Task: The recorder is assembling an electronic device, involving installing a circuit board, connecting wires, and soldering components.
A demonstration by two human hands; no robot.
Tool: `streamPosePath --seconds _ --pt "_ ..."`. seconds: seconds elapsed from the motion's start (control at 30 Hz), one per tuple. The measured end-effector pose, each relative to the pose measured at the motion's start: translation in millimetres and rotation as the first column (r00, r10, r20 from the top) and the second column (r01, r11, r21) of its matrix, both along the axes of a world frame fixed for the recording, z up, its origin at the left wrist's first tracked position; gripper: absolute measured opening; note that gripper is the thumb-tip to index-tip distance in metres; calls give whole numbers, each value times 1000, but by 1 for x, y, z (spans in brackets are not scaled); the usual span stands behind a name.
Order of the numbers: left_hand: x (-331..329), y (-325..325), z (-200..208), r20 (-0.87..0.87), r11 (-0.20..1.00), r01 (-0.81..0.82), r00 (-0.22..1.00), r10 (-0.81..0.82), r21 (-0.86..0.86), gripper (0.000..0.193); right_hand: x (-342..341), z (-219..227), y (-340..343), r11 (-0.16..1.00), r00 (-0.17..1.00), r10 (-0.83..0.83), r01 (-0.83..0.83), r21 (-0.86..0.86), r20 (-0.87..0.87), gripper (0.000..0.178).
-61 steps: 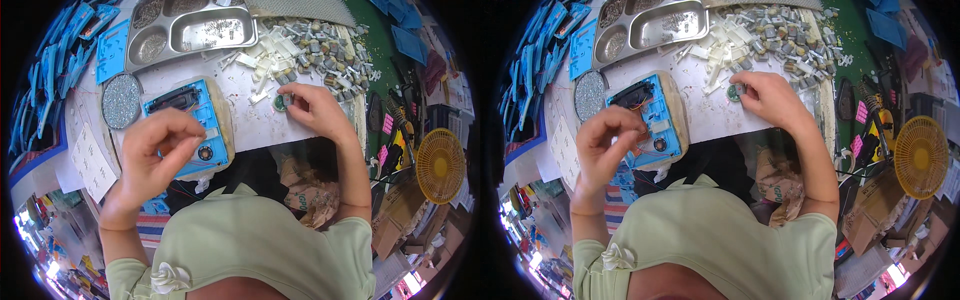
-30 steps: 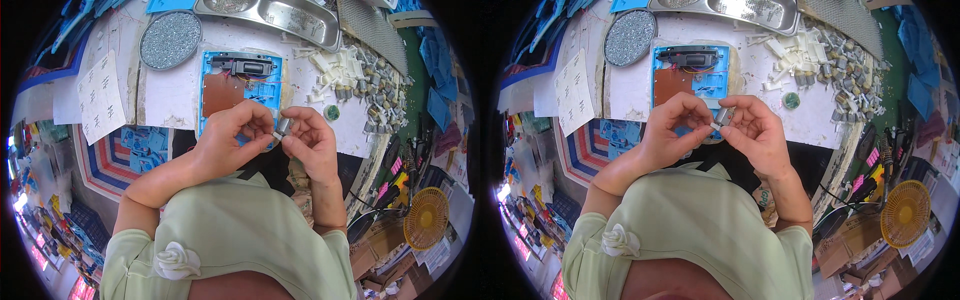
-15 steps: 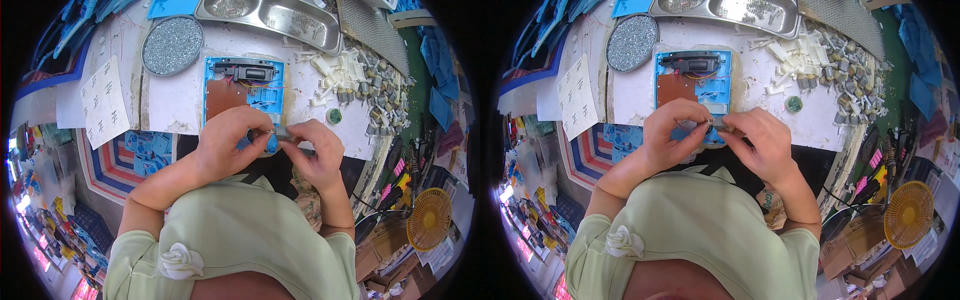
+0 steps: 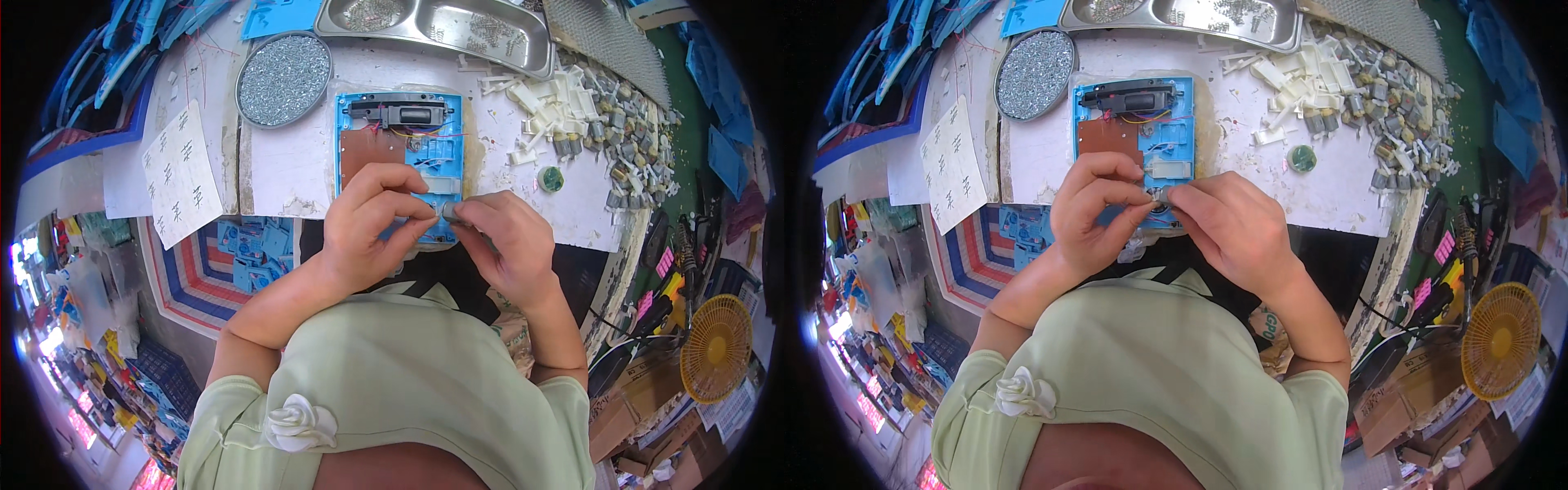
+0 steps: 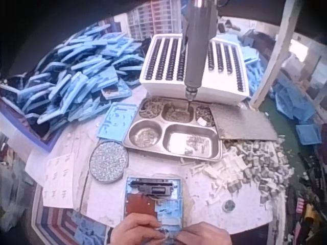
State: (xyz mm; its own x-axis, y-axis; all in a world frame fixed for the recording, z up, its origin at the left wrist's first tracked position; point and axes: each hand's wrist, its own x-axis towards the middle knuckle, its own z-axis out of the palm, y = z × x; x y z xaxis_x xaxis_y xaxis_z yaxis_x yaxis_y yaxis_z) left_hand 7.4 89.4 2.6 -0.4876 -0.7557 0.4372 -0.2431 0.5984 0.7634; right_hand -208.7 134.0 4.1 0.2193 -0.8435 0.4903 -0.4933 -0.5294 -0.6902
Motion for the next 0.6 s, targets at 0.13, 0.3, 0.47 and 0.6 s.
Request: streamPosePath --seconds 0.13,0.3,0.47,0.6 --pt "3 -11 8 -16 982 -72 997 76 174 35 -11 -2 4 996 996 -85 85 28 15 39" --pt "-6 -57 0 272 976 -100 950 152 -195 45 -29 -23 11 954 944 -297 287 90 142 35" --pt "-16 -68 -6 341 930 40 935 94 -365 32 -35 -29 -3 933 936 -329 302 194 126 32" --pt "7 -64 -7 303 940 104 953 0 -325 27 -30 -23 -22 927 952 -279 234 294 123 31"
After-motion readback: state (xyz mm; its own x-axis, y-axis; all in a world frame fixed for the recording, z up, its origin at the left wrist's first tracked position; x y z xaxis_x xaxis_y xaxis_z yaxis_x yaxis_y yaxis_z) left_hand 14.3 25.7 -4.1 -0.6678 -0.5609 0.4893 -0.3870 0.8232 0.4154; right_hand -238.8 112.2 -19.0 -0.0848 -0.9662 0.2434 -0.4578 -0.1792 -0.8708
